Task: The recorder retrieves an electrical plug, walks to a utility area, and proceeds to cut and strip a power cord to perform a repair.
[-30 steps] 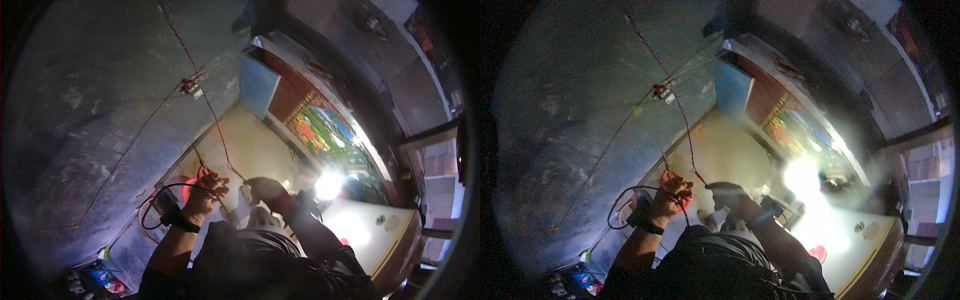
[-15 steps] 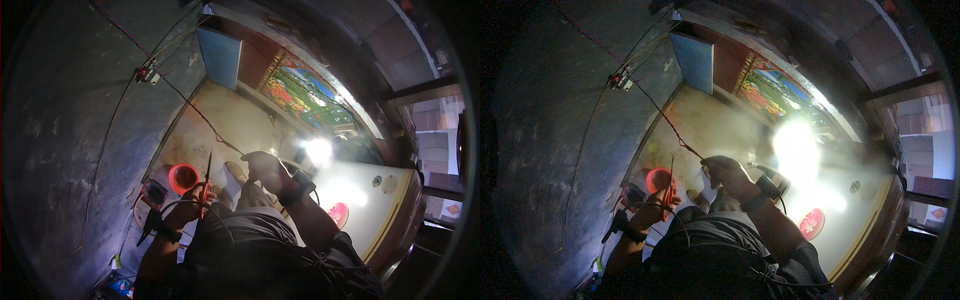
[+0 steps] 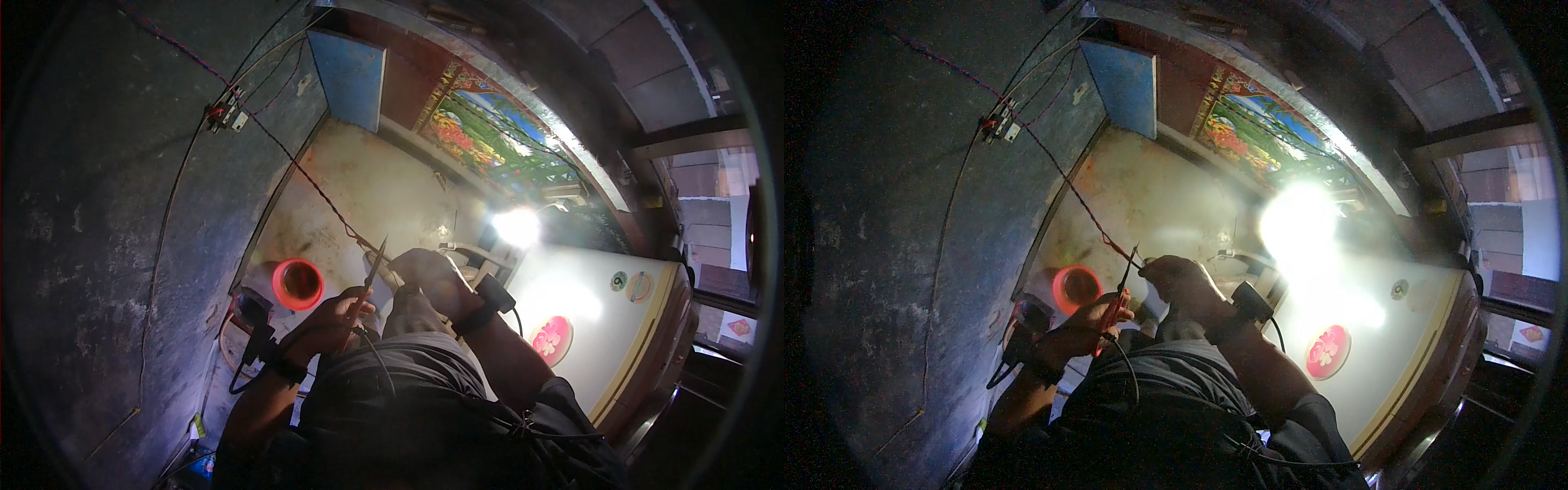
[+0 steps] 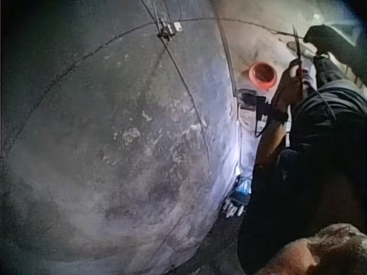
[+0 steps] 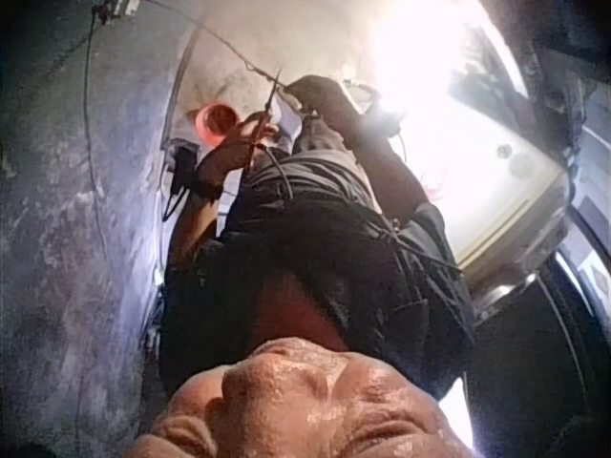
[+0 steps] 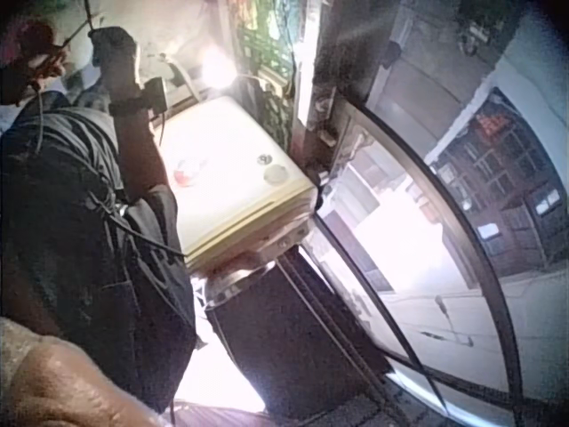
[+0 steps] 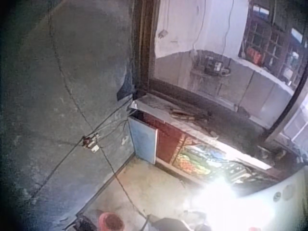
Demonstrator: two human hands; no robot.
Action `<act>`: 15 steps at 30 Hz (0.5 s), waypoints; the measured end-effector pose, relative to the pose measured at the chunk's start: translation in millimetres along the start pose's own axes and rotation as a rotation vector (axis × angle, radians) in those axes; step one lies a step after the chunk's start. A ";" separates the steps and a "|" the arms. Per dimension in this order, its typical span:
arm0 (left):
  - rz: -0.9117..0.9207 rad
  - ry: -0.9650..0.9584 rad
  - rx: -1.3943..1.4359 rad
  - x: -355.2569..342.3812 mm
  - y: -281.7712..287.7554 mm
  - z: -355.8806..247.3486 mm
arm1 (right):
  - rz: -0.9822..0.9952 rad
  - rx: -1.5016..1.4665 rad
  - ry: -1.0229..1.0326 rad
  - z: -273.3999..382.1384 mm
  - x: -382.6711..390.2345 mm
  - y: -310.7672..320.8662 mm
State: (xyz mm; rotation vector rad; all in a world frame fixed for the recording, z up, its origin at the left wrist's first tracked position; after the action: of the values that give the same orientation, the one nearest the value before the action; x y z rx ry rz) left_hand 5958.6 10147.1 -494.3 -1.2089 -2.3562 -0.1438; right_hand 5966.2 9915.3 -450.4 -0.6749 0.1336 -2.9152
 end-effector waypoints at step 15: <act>0.011 0.160 0.060 16.7 8.6 -5.1 | 0.160 -0.023 0.068 -2.2 -8.2 1.8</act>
State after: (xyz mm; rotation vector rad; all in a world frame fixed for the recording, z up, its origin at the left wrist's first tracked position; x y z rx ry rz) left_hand 5959.0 10163.1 -483.1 -1.1382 -2.1999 -0.1595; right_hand 5972.7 9914.9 -456.1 -0.5416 0.2185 -2.7879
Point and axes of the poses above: each hand's wrist, its own x-axis away from the middle knuckle, its own y-axis out of the back of the hand, z = x × y, the point moved 3 cm from there along -x, towards the middle knuckle, and after that the axes turned 3 degrees about -x, right-handed, at the moved point
